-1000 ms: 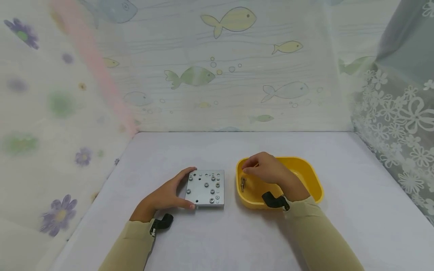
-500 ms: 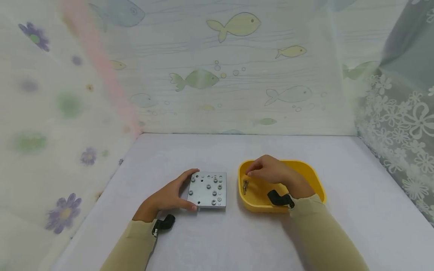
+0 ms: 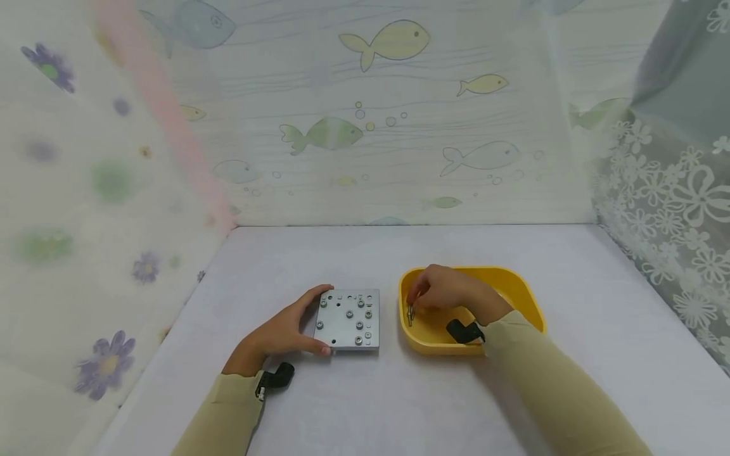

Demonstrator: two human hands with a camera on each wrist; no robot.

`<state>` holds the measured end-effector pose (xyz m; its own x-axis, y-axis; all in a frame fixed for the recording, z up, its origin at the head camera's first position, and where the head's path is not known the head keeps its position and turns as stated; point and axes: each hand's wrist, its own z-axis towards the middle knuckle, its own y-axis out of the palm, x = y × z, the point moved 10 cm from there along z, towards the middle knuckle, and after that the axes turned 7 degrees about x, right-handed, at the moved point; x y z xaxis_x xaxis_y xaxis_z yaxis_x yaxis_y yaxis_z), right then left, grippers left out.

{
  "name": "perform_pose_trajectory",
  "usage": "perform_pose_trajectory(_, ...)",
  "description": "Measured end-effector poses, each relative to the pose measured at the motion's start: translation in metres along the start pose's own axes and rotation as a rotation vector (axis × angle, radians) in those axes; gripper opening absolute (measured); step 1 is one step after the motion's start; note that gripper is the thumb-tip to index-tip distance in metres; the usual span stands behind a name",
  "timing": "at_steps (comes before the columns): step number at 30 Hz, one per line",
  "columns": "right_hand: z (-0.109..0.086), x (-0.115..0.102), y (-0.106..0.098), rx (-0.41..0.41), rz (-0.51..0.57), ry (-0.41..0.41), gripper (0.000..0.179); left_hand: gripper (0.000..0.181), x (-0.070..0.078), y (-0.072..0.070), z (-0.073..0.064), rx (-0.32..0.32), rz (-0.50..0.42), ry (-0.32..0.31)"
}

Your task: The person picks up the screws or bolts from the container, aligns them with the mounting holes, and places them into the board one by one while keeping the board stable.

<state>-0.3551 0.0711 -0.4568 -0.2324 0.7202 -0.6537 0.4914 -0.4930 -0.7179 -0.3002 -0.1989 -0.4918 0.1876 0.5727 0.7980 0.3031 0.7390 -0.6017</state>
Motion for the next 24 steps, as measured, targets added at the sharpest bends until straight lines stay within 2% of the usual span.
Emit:
perform_pose_trajectory(9,0.002,0.002,0.001,0.013,-0.020,0.009,0.020,0.126,0.002,0.000,-0.001,0.000,0.002,-0.006)
perform_pose_trajectory(18,-0.001,0.011,-0.005,0.058,-0.130,0.058,0.017,0.127,0.000,0.001,0.000,0.005,0.021,-0.007)
perform_pose_trajectory(24,-0.003,0.011,-0.008,0.079,-0.176,0.076,0.015,0.126,-0.001,0.000,0.000,0.002,-0.009,-0.003)
